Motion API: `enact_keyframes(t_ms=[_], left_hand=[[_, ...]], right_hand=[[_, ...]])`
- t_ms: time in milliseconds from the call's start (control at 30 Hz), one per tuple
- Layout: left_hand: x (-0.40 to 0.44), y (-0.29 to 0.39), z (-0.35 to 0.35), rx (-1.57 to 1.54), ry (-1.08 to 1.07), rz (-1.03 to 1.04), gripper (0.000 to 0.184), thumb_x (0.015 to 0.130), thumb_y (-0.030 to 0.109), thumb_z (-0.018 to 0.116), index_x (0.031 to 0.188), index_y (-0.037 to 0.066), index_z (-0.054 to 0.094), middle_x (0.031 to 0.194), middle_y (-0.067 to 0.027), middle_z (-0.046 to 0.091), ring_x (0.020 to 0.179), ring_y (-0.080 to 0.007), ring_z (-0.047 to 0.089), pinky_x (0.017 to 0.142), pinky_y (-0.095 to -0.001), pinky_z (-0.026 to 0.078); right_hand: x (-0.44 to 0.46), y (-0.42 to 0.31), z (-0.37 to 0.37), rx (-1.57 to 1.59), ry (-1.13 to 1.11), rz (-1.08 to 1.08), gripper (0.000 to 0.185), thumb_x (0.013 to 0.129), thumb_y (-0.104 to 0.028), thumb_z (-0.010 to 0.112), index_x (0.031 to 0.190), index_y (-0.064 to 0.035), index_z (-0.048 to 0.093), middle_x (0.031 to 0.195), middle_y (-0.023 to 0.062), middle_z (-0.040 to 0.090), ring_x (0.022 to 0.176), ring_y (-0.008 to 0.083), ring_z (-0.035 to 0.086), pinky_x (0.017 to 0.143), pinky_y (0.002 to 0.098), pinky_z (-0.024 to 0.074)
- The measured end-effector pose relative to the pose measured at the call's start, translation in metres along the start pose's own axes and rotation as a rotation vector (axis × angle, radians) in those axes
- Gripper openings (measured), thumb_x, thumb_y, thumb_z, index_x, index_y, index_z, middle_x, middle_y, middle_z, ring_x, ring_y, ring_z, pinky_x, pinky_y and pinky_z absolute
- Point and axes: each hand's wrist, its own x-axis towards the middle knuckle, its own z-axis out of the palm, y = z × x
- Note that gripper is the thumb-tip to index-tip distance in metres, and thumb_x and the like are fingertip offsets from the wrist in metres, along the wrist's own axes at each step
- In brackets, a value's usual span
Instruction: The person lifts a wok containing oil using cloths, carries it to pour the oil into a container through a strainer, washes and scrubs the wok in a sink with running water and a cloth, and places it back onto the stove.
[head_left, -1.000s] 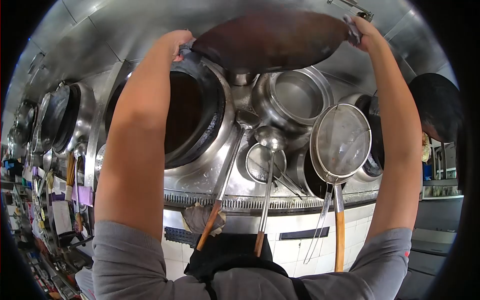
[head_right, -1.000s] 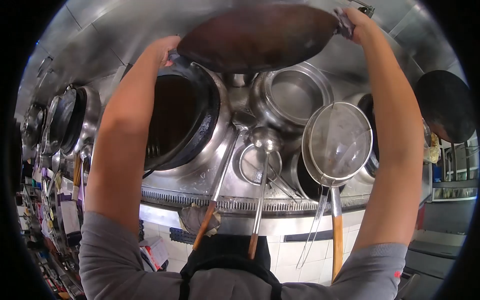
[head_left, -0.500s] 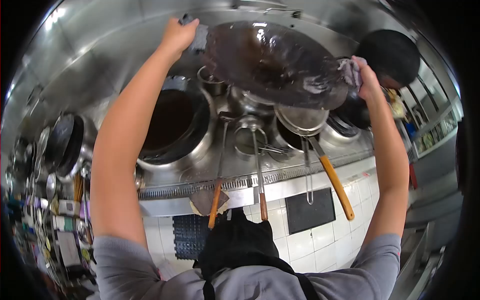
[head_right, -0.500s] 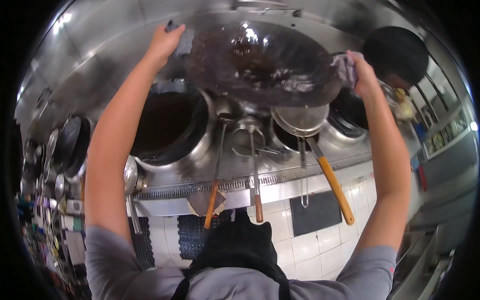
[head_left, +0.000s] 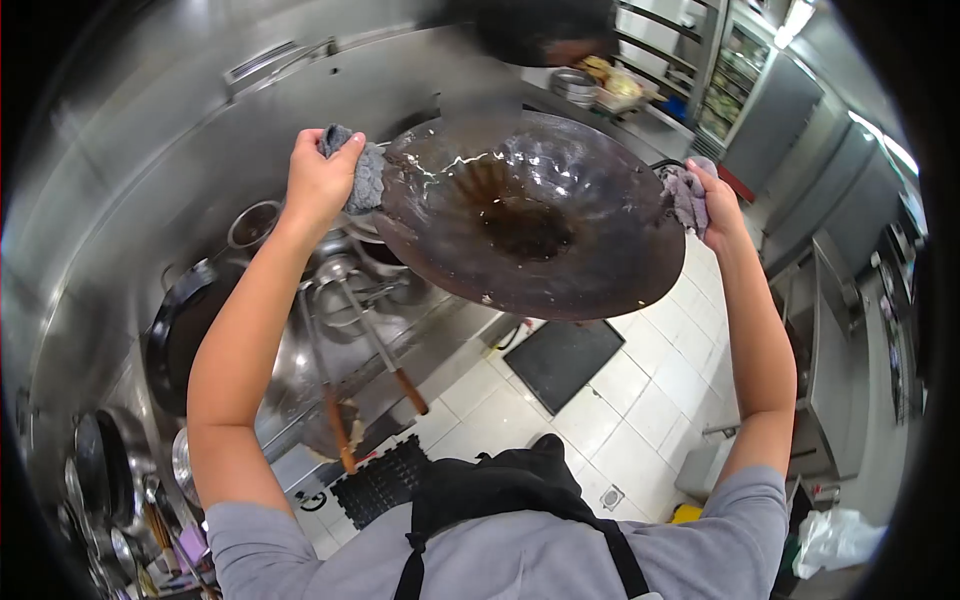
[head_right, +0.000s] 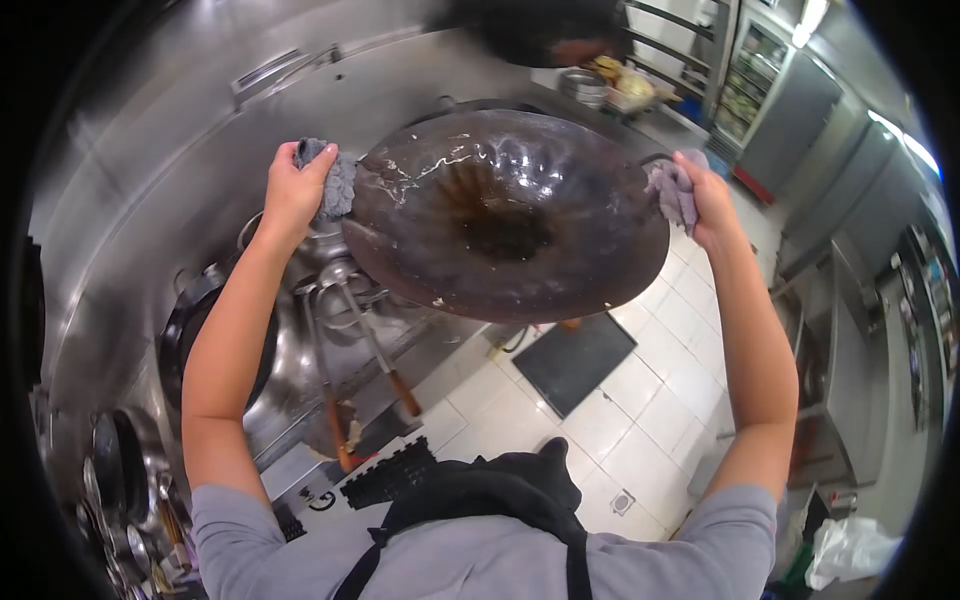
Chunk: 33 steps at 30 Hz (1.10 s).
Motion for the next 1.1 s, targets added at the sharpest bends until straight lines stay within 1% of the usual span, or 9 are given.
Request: enact_keyframes(t_ms=[267,433,600,633,733,867,1000,1067,1100], left_hand=[[-0.037,0.002,0.229,-0.203,-0.54,-0.335,0.044,0.079,0.018,0.076,0.109,0.0,0.05,0.094,-0.008,0.063,0.083,-0.015,0.061,0.075,-0.0312,0.05],[-0.085,-0.015,0.321,-0.099,-0.686,-0.601,0.069,0.075,0.014,0.077,0.13,-0.004,0.039,0.123,-0.0191,0.054,0.112,-0.0264,0.056,0.095,-0.0382,0.044],[-0.108,-0.021,0.352,-0.106,-0.651,-0.68,0.06,0.074,0.005,0.071,0.126,-0.005,0.042,0.113,-0.0185,0.059,0.102,-0.027,0.062,0.087,-0.0399,0.051],[-0.109,-0.019,0.36,-0.18,-0.668,-0.702,0.057,0.075,0.003,0.069,0.125,-0.005,0.043,0.11,-0.0179,0.061,0.096,-0.0267,0.064,0.082,-0.0403,0.054],[-0.097,-0.03,0.365,-0.123,-0.602,-0.702,0.042,0.077,0.004,0.066,0.114,-0.007,0.051,0.1,-0.0153,0.064,0.083,-0.0257,0.067,0.073,-0.0396,0.057],[-0.083,-0.039,0.372,-0.275,-0.588,-1.011,0.022,0.083,0.014,0.066,0.097,-0.003,0.063,0.085,-0.0124,0.069,0.07,-0.0229,0.068,0.069,-0.0366,0.057],[-0.072,-0.053,0.381,-0.079,-0.576,-1.086,0.022,0.082,0.016,0.067,0.098,0.001,0.066,0.094,-0.0103,0.07,0.085,-0.0232,0.067,0.078,-0.0395,0.055],[-0.065,-0.077,0.386,-0.146,-0.733,-1.008,0.022,0.081,0.014,0.067,0.1,0.002,0.067,0.097,-0.0095,0.069,0.092,-0.0239,0.066,0.082,-0.0404,0.054],[-0.07,-0.055,0.397,-0.073,-0.735,-0.978,0.023,0.081,0.015,0.064,0.101,0.002,0.066,0.097,-0.011,0.069,0.089,-0.0238,0.067,0.082,-0.0395,0.054]], right_hand=[[-0.051,-0.006,-0.209,-0.062,0.259,-0.189,0.023,0.093,-0.019,0.057,0.103,0.002,0.055,0.087,0.0166,0.065,0.073,0.024,0.065,0.058,0.0324,0.053],[-0.049,0.01,-0.301,-0.104,0.226,-0.114,0.022,0.093,-0.018,0.059,0.106,-0.0018,0.055,0.088,0.0111,0.065,0.076,0.0201,0.066,0.065,0.0314,0.0549],[-0.025,0.035,-0.333,-0.086,0.29,-0.053,0.025,0.091,-0.019,0.062,0.108,-0.0029,0.054,0.087,0.0135,0.066,0.073,0.0205,0.066,0.058,0.0301,0.0538],[-0.019,0.043,-0.349,-0.044,0.174,-0.014,0.024,0.091,-0.019,0.061,0.108,-0.0034,0.054,0.086,0.0142,0.066,0.072,0.0209,0.067,0.058,0.0305,0.054],[0.003,0.069,-0.358,-0.033,0.25,-0.027,0.026,0.09,-0.018,0.063,0.108,-0.0027,0.053,0.088,0.0139,0.066,0.077,0.0226,0.068,0.066,0.0344,0.0571],[0.018,0.088,-0.355,0.062,0.131,0.083,0.028,0.089,-0.019,0.065,0.108,-0.0022,0.052,0.092,0.0134,0.066,0.08,0.0216,0.067,0.067,0.0345,0.0571],[0.05,0.118,-0.362,0.13,-0.021,0.083,0.021,0.091,-0.017,0.062,0.103,-0.0031,0.053,0.089,0.014,0.067,0.077,0.0229,0.067,0.062,0.0343,0.0566],[0.067,0.126,-0.362,0.197,0.107,0.147,0.02,0.09,-0.018,0.062,0.101,-0.0045,0.052,0.085,0.0158,0.066,0.075,0.0256,0.067,0.057,0.0345,0.0555],[0.084,0.139,-0.382,0.271,-0.084,0.17,0.024,0.089,-0.016,0.063,0.104,-0.0038,0.048,0.085,0.0164,0.064,0.072,0.0256,0.066,0.058,0.0345,0.0546]])
